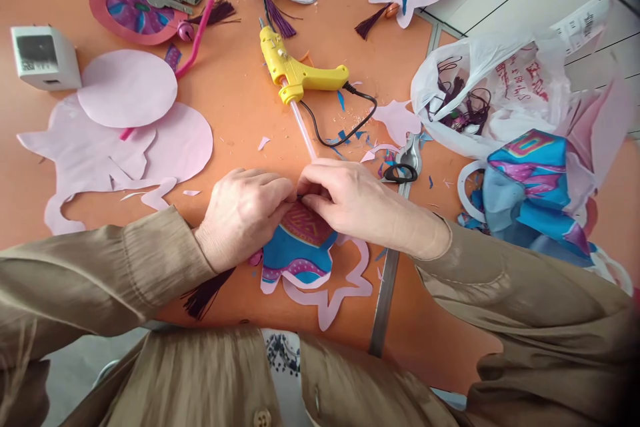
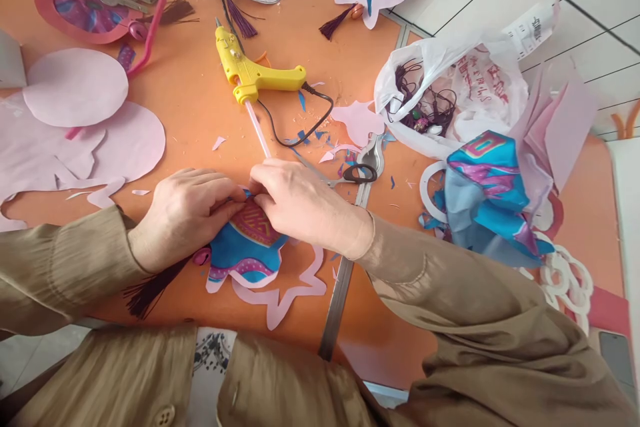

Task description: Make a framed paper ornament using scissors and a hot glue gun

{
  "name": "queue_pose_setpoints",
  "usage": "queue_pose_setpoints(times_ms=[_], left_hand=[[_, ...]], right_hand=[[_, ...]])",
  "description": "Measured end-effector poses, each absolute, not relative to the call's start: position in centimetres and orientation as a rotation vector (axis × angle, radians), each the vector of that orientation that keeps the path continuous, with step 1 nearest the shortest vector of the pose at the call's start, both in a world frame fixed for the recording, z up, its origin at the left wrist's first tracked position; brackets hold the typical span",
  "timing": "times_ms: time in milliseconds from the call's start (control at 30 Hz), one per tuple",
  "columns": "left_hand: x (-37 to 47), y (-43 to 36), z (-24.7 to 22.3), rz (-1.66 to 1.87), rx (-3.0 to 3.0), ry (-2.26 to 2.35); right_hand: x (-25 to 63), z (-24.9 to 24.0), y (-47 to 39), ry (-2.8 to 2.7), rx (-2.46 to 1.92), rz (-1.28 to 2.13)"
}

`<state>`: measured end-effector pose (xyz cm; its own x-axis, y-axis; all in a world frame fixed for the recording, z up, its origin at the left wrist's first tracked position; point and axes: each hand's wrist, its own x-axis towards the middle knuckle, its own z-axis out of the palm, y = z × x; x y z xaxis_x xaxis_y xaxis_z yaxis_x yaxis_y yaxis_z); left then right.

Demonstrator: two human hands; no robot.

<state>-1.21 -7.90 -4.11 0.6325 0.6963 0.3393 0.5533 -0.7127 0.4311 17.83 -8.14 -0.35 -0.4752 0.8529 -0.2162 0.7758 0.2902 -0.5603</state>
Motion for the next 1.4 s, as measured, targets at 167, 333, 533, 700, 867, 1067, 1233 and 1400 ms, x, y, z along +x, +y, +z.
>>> queue_pose_setpoints(times_ms=[167,333,533,700,867,1067,1233,1400], left_hand=[[-1.37,-7.98,-3.91,0.698,2.631,0.988],[-1.57,-8.06,-3.64,0.652,2.721,0.945],[-1.77,-7.91,-3.59,0.620,2.746,0.905],[-1.78,-7.87,-3.63,0.635,2.705,0.918],[-1.80,-7.85,-3.67,0.604,2.663,0.945],[-1.82,-7.83,-3.67,0.611,2.653,0.943],[-1.72,-7.79,-3.66,0.639,2.592,0.960],[-1.67,-7.71,-3.61,0.602,2.527,1.015]], right_hand=[[17.88,-0.44,-8.16,-2.427,-1.524,0.929],[17.78,-0.60,-8.13,-2.465,-1.515,0.854],[17.79,-0.52,-8.18,-2.495,-1.512,0.859],[17.89,-0.16,-8.30,-2.462,-1.515,0.909],[17.95,0.10,-8.44,-2.413,-1.528,0.936],[18.11,-0.04,-8.72,-2.391,-1.468,0.968],[18.13,-0.02,-8.89,-2.469,-1.497,0.893],[17.93,0.13,-8.95,-2.463,-1.535,0.897]])
